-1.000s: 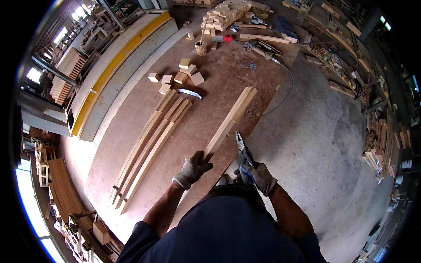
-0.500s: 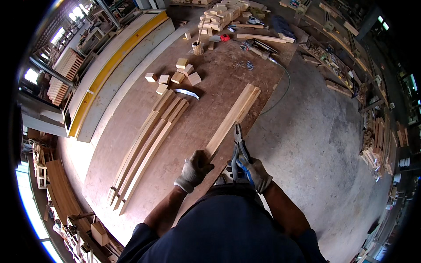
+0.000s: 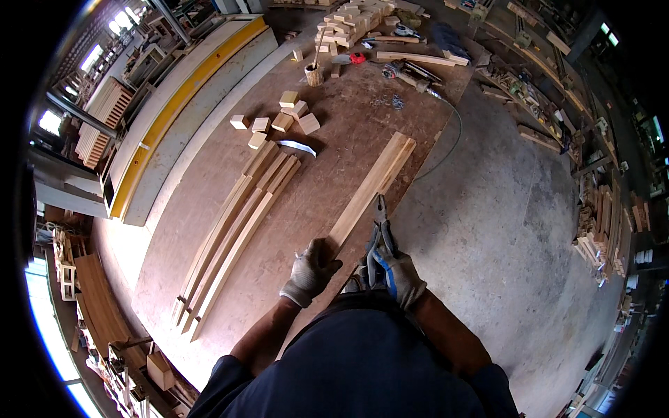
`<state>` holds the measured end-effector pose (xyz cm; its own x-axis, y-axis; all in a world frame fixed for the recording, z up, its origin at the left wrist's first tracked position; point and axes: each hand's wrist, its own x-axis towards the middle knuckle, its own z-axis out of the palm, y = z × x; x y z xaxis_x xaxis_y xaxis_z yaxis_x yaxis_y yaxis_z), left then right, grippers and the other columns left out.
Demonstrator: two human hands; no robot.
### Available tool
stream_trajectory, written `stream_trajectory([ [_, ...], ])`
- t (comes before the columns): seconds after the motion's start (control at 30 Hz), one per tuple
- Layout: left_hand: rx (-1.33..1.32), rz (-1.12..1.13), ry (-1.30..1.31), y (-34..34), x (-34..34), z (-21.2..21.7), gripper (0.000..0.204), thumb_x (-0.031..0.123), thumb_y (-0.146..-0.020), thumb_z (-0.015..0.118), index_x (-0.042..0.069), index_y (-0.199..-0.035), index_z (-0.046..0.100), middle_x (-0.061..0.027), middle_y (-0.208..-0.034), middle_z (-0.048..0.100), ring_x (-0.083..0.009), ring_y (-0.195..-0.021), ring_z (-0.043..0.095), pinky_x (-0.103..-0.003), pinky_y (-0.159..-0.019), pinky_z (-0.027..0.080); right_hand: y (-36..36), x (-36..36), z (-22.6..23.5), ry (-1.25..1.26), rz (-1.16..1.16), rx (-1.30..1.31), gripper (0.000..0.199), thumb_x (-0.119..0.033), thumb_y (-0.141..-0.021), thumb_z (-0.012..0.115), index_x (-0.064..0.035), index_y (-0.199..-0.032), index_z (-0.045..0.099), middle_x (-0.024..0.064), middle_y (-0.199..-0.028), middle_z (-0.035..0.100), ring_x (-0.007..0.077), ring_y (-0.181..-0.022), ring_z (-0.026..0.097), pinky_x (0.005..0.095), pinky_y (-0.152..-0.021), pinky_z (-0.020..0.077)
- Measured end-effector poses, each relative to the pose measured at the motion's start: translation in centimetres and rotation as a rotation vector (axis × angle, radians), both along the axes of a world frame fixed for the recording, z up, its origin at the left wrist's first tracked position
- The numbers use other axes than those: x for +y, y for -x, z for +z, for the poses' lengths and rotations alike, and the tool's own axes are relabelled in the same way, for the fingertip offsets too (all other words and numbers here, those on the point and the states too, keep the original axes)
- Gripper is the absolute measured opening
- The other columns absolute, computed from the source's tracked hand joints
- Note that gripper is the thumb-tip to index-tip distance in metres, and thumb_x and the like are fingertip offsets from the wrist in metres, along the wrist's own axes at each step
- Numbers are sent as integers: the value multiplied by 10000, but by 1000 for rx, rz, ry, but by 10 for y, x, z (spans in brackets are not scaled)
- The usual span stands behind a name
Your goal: The person uses pliers to trim small pieces off the ends of several wooden planks on a workbench. The person handles each plank individually, removes the excess, and places the trimmed plank back on the table.
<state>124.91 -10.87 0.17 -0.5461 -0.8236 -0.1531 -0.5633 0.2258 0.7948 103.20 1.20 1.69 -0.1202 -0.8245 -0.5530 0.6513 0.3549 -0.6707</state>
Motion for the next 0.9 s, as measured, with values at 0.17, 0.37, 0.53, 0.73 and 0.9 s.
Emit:
stream_trajectory([
  [0.17, -24, 7, 26, 1, 2, 2, 511, 228, -857, 823, 47, -1255, 558, -226, -1111, 716, -405, -1042, 710, -457, -856, 568, -10, -2, -5, -31, -48, 57, 328, -302, -1083, 544, 8, -1106, 650, 110, -900, 698, 222, -794, 709, 371, -743, 592],
  [0.37, 25, -23, -93, 4, 0, -8, 572, 262, -839, 817, 65, -1308, 556, -236, -1167, 698, -449, -1091, 671, -498, -889, 559, -29, -12, -22, -68, -147, 342, 309, -279, -1068, 583, 8, -1026, 689, 91, -864, 709, 178, -705, 679, 336, -688, 582],
  [0.53, 12, -30, -17, 2, 0, -10, 496, 211, -839, 825, 49, -1230, 567, -215, -1085, 706, -417, -1007, 692, -459, -828, 557, -16, -7, -30, 88, -80, 230, 402, -326, -1074, 579, 18, -1281, 598, 134, -1036, 712, 200, -894, 700, 365, -824, 594],
  [0.73, 10, -25, 72, 0, -1, -3, 482, 177, -828, 832, 44, -1216, 578, -206, -1062, 713, -413, -993, 703, -449, -801, 564, -19, -12, -1, 41, -70, -75, 404, -336, -1070, 577, 1, -1293, 588, 113, -1014, 691, 227, -903, 680, 375, -803, 574],
  [0.9, -6, -19, 38, -13, -9, 10, 499, 185, -828, 813, 67, -1250, 574, -204, -1099, 709, -431, -1014, 694, -474, -819, 568, 3, -7, 12, -32, 65, -279, 361, -300, -1056, 590, -5, -1264, 598, 120, -981, 675, 240, -900, 678, 392, -789, 567],
])
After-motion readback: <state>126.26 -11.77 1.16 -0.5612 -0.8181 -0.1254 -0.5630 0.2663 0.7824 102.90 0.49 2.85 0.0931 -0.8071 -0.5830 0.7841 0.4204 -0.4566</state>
